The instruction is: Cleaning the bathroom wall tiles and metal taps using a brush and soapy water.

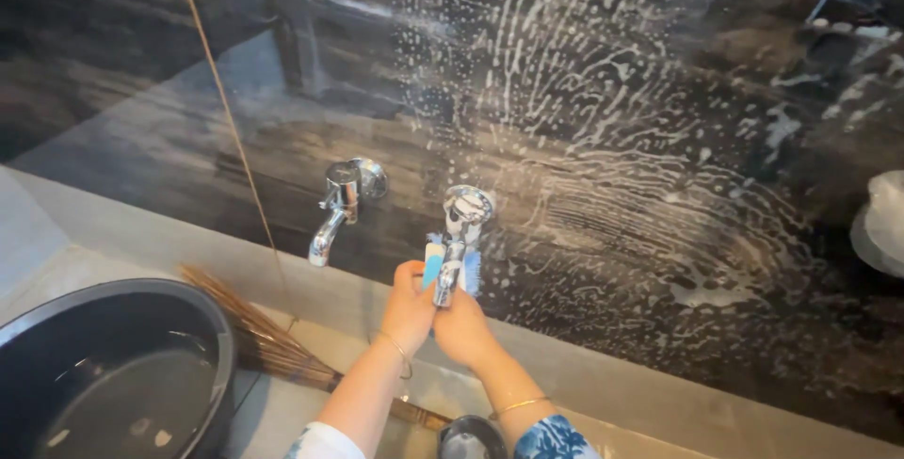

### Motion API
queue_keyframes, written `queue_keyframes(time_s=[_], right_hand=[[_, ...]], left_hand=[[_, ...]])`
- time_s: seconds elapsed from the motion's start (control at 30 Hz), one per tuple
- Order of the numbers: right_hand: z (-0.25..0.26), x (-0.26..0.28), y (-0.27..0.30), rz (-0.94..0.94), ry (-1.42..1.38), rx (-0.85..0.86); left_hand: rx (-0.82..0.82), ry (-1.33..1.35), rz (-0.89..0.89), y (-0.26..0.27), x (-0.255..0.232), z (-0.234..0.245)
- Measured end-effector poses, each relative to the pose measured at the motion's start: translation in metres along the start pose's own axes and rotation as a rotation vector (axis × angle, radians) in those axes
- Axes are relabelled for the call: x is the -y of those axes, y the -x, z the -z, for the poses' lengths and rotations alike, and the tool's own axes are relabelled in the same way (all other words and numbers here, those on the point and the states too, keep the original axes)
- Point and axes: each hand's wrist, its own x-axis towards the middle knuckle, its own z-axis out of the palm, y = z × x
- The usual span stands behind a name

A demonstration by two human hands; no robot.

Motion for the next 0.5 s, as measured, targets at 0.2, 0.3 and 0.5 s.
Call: queue_keyframes(time_s=[0.2,0.3,0.5], right_hand=[[0.012,-0.016,-0.013,0.07,0.161,0.038],[0.025,-0.023,-0.023,0.126,-0.109,-0.125],[0.04,-0.012,-0.026,-0.226,-0.526,-0.224]], left_hand=[[-0.013,-0.183,-0.033,-0.017,-0.03,0.004],[-0.244,-0.627,-0.233,-0.036,-0.047,0.006],[-0.326,-0.335,-0.529,-0.038,-0.113,-0.034]])
